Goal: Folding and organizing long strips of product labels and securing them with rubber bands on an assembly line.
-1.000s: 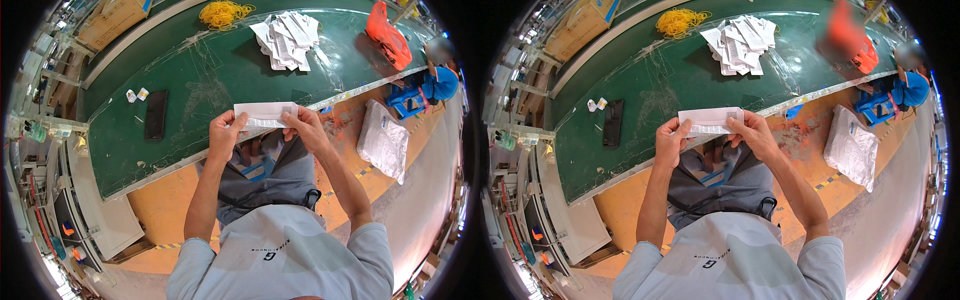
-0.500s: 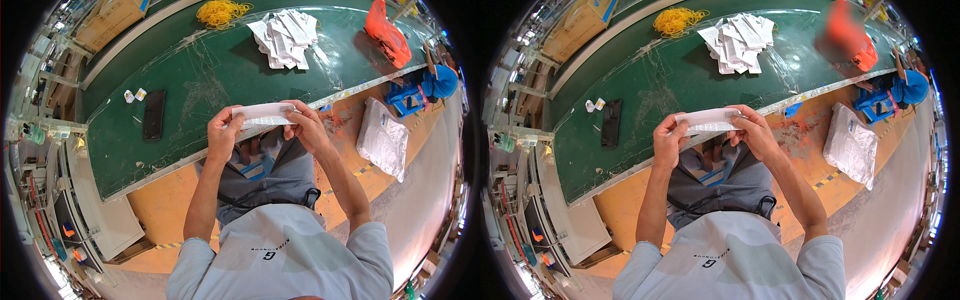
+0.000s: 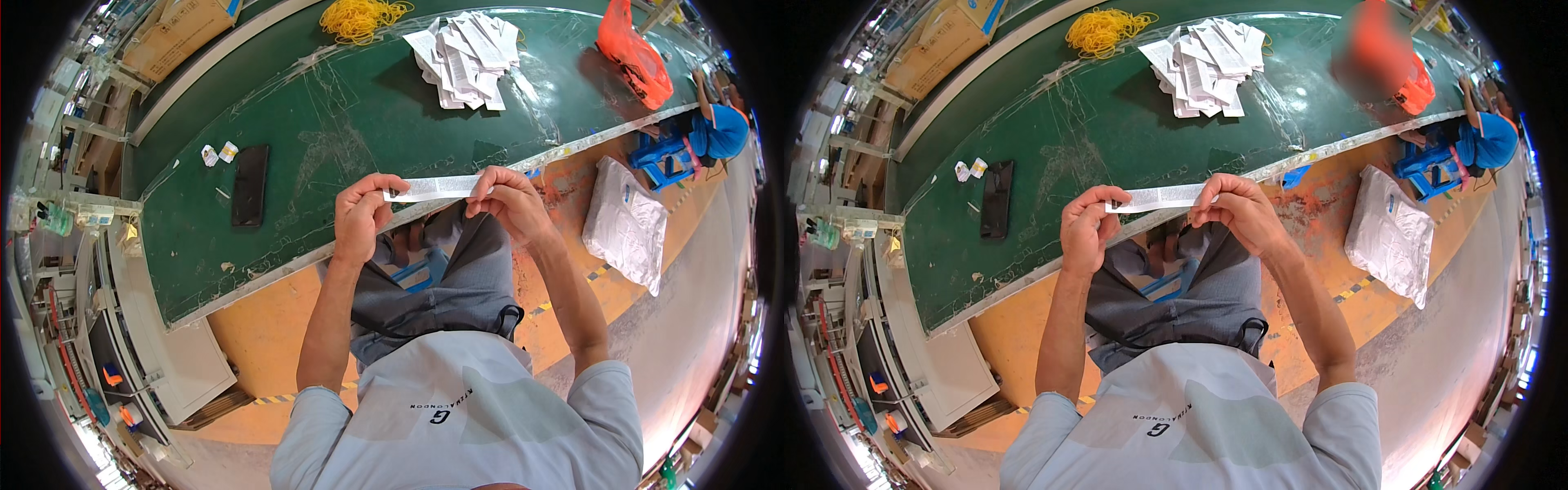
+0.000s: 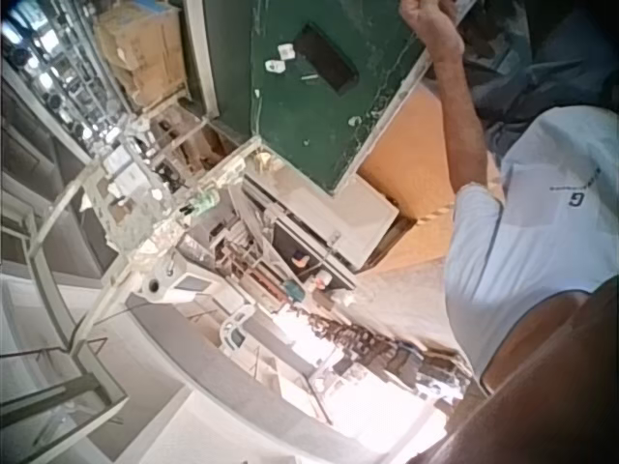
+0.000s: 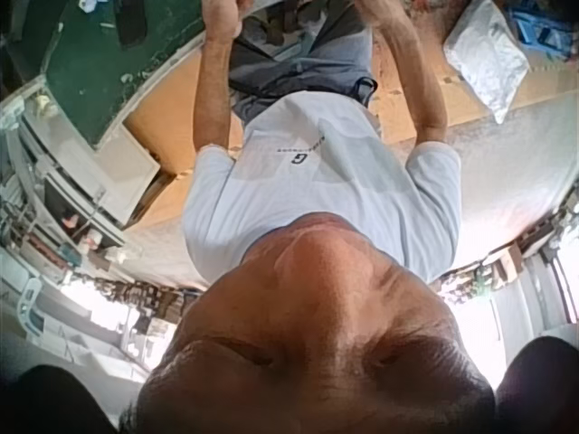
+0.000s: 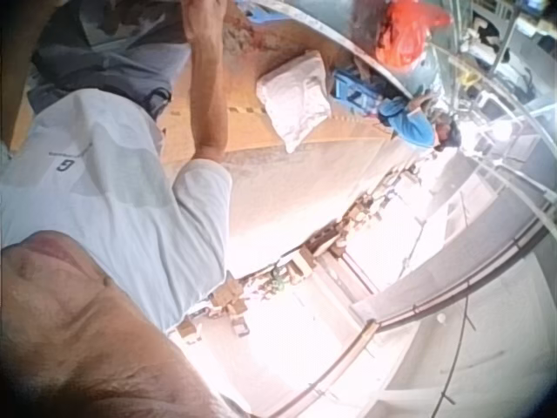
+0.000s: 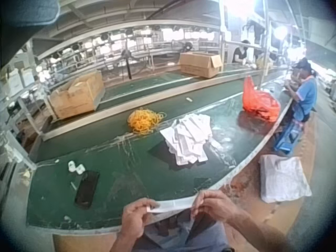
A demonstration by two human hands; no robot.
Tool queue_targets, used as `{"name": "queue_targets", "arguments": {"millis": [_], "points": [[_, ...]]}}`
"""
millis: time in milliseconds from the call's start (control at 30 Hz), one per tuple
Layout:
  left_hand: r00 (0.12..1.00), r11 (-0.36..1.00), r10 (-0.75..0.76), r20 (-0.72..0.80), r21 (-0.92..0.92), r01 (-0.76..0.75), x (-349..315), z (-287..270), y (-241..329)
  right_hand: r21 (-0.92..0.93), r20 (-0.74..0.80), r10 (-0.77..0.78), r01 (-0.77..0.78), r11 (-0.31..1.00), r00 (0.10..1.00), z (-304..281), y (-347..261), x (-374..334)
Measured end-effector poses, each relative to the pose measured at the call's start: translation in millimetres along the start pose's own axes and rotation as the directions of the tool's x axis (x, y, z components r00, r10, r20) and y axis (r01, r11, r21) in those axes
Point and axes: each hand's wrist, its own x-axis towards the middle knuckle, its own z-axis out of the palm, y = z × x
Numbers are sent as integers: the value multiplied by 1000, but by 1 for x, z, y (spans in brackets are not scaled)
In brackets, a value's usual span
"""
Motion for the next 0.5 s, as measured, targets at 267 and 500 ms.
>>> {"name": "queue_targets", "arguments": {"millis": [267, 500], "points": [[996, 997, -33, -84, 68, 39, 0, 23, 11, -99, -22, 23, -25, 995, 999, 1, -6, -1], [982, 994, 26, -186, 110, -5, 4, 23, 7, -162, -26, 9, -13, 987, 1000, 2, -1, -1]]}}
